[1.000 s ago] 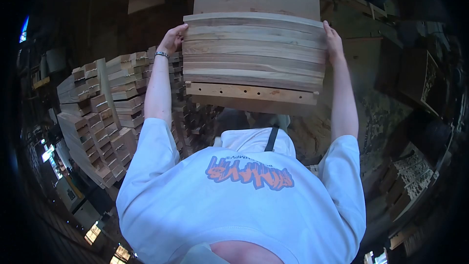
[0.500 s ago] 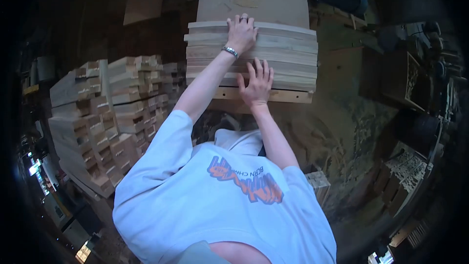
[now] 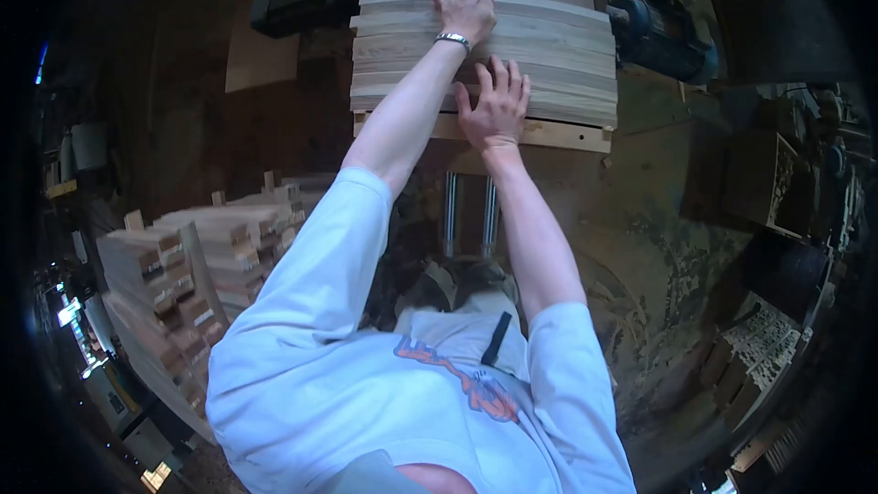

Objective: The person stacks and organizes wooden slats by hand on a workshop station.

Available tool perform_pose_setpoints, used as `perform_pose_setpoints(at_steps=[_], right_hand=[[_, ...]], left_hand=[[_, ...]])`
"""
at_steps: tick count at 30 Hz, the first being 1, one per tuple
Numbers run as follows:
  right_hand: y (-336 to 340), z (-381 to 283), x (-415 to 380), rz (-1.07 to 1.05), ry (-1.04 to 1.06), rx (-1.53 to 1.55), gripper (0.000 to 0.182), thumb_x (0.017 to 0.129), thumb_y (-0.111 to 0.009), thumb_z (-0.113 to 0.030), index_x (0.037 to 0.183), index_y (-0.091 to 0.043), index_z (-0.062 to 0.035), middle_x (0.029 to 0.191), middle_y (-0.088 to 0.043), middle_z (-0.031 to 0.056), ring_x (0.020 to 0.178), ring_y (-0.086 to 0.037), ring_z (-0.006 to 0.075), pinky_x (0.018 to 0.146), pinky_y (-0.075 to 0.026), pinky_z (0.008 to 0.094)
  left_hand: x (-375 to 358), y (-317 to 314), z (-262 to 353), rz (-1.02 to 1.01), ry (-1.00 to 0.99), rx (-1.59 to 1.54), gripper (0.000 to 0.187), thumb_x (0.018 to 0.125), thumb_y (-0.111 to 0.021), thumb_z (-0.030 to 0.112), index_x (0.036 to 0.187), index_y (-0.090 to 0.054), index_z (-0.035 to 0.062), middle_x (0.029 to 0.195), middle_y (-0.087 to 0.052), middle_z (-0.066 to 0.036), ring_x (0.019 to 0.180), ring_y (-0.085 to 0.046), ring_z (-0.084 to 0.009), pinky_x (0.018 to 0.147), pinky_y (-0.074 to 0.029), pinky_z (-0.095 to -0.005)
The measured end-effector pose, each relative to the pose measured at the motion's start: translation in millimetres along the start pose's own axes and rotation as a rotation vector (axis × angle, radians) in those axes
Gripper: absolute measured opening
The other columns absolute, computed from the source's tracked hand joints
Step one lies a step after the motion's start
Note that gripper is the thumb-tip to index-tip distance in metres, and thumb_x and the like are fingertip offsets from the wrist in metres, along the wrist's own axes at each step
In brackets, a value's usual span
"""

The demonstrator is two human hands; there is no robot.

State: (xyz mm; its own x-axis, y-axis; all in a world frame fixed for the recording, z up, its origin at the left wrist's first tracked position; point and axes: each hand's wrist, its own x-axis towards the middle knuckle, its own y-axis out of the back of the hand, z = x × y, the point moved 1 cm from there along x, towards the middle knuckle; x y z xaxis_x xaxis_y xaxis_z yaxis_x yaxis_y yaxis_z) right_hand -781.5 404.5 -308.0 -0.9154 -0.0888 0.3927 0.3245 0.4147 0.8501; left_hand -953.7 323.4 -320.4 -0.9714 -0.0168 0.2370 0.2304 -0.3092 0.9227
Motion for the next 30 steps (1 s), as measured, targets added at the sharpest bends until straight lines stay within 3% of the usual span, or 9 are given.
perform_pose_setpoints(at_steps=[7, 9, 10, 11, 17, 21, 22, 30], right_hand=[[-34.1, 17.2, 63.1, 0.028, 0.029, -0.009, 0.048, 0.084, -0.063, -0.046, 0.117, -0.063, -0.0106, 0.133, -0.051, 0.0111, 0.130, -0.039, 0.0340, 0.111, -0.024, 0.0530], [-40.5, 21.1, 77.5, 0.036, 0.032, -0.017, 0.048, 0.084, -0.062, -0.046, 0.117, -0.063, -0.0111, 0.133, -0.052, 0.0114, 0.130, -0.039, 0.0338, 0.111, -0.024, 0.0527], [-44.1, 23.1, 83.5, 0.040, 0.035, -0.025, 0.048, 0.084, -0.062, -0.046, 0.116, -0.063, -0.0114, 0.132, -0.052, 0.0110, 0.130, -0.039, 0.0331, 0.111, -0.023, 0.0524], [-47.4, 25.3, 87.7, 0.035, 0.033, -0.022, 0.048, 0.084, -0.062, -0.046, 0.116, -0.063, -0.0114, 0.132, -0.052, 0.0110, 0.130, -0.039, 0.0331, 0.111, -0.023, 0.0524], [-64.0, 34.8, 121.5, 0.073, 0.059, -0.043, 0.048, 0.084, -0.060, -0.047, 0.116, -0.064, -0.0116, 0.131, -0.053, 0.0101, 0.129, -0.041, 0.0318, 0.110, -0.025, 0.0508], [-72.8, 39.5, 143.9, 0.074, 0.070, -0.068, 0.049, 0.085, -0.058, -0.049, 0.118, -0.063, -0.0127, 0.133, -0.053, 0.0098, 0.129, -0.041, 0.0307, 0.110, -0.024, 0.0491], [-75.8, 40.6, 148.0, 0.071, 0.075, -0.066, 0.049, 0.085, -0.058, -0.049, 0.118, -0.063, -0.0127, 0.133, -0.053, 0.0098, 0.129, -0.041, 0.0307, 0.110, -0.024, 0.0491], [-94.5, 47.5, 187.6, 0.065, 0.048, -0.062, 0.052, 0.085, -0.057, -0.050, 0.120, -0.061, -0.0117, 0.134, -0.051, 0.0095, 0.131, -0.038, 0.0304, 0.112, -0.022, 0.0483]], left_hand=[[70.0, -28.7, -8.5, 0.049, 0.013, 0.069, 0.034, 0.088, -0.045, 0.022, 0.117, -0.058, 0.0099, 0.129, -0.054, -0.006, 0.123, -0.046, -0.0276, 0.101, -0.026, -0.0701], [84.5, -29.6, -11.8, -0.088, -0.055, 0.030, 0.039, 0.086, -0.050, 0.021, 0.121, -0.056, 0.0066, 0.133, -0.048, -0.015, 0.129, -0.039, -0.0312, 0.104, -0.023, -0.0695], [87.0, -34.5, -12.5, 0.035, -0.069, 0.022, 0.034, 0.085, -0.050, 0.022, 0.113, -0.059, 0.0062, 0.128, -0.049, -0.014, 0.125, -0.042, -0.0310, 0.102, -0.024, -0.0701], [91.8, -40.2, -13.3, 0.030, -0.067, 0.025, 0.034, 0.085, -0.050, 0.022, 0.113, -0.059, 0.0062, 0.128, -0.049, -0.014, 0.125, -0.042, -0.0310, 0.102, -0.024, -0.0701], [124.5, -22.6, -9.7, -0.094, -0.069, 0.138, 0.036, 0.090, -0.045, 0.022, 0.120, -0.058, 0.0068, 0.132, -0.048, -0.014, 0.127, -0.042, -0.0303, 0.105, -0.024, -0.0680], [154.9, -42.6, -15.0, 0.010, -0.059, 0.124, 0.038, 0.092, -0.042, 0.020, 0.125, -0.055, 0.0071, 0.135, -0.047, -0.013, 0.130, -0.041, -0.0292, 0.106, -0.026, -0.0664], [154.8, -19.3, -7.8, -0.174, -0.044, 0.220, 0.039, 0.091, -0.044, 0.021, 0.126, -0.055, 0.0064, 0.134, -0.048, -0.013, 0.130, -0.041, -0.0292, 0.105, -0.027, -0.0671], [186.6, -32.2, -19.8, -0.015, -0.103, 0.200, 0.040, 0.086, -0.051, 0.026, 0.122, -0.057, 0.0099, 0.130, -0.051, -0.011, 0.128, -0.042, -0.0298, 0.100, -0.031, -0.0662]])
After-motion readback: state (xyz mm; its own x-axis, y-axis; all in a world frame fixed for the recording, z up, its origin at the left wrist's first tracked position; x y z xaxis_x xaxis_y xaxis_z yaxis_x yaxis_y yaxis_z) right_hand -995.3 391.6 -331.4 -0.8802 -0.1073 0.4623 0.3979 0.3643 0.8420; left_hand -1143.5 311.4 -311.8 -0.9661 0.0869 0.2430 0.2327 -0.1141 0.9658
